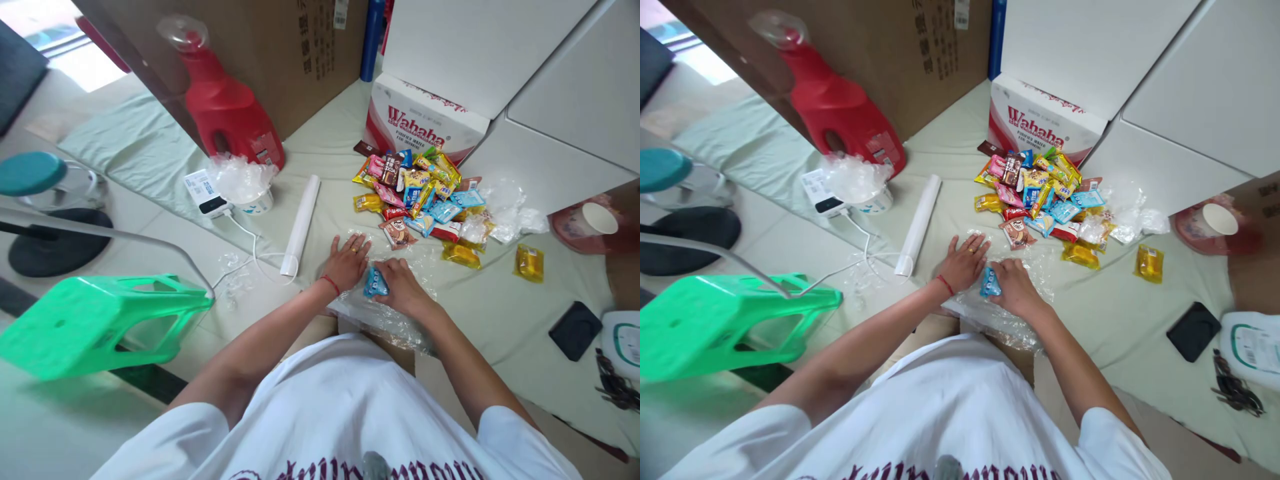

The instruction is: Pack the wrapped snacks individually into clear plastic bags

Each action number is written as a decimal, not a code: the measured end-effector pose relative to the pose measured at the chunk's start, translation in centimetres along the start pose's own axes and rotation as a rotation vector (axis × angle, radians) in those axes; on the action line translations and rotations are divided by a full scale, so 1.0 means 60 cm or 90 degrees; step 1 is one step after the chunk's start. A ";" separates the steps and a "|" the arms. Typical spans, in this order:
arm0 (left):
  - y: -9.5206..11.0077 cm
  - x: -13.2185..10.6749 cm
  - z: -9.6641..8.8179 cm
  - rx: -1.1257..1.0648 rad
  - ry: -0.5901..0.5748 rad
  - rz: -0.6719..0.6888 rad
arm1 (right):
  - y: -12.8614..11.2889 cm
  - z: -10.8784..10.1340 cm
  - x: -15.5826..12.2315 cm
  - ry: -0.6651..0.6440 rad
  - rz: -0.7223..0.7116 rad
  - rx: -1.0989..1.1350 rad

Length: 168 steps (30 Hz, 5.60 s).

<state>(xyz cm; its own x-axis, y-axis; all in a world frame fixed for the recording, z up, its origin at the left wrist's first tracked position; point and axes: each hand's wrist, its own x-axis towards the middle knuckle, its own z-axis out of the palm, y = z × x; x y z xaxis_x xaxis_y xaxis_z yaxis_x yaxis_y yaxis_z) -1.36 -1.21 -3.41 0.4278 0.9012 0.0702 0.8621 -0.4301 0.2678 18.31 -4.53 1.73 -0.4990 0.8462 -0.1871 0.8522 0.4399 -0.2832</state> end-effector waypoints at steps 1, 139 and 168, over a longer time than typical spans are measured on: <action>0.000 0.000 -0.001 -0.001 -0.001 0.000 | 0.004 -0.002 -0.004 0.013 0.004 0.011; -0.019 -0.139 -0.026 -0.123 0.266 0.153 | 0.073 -0.037 0.015 0.072 0.029 0.305; -0.098 -0.052 -0.065 -0.398 0.011 0.105 | 0.132 0.008 -0.159 0.176 0.110 0.348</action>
<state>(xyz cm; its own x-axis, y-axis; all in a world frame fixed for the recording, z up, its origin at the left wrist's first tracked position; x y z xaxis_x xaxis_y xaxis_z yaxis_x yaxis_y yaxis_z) -8.81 -1.31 -1.48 0.5327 0.8286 0.1721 0.4617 -0.4550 0.7614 29.77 -9.28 0.80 -0.2395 0.9699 -0.0437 0.6774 0.1347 -0.7231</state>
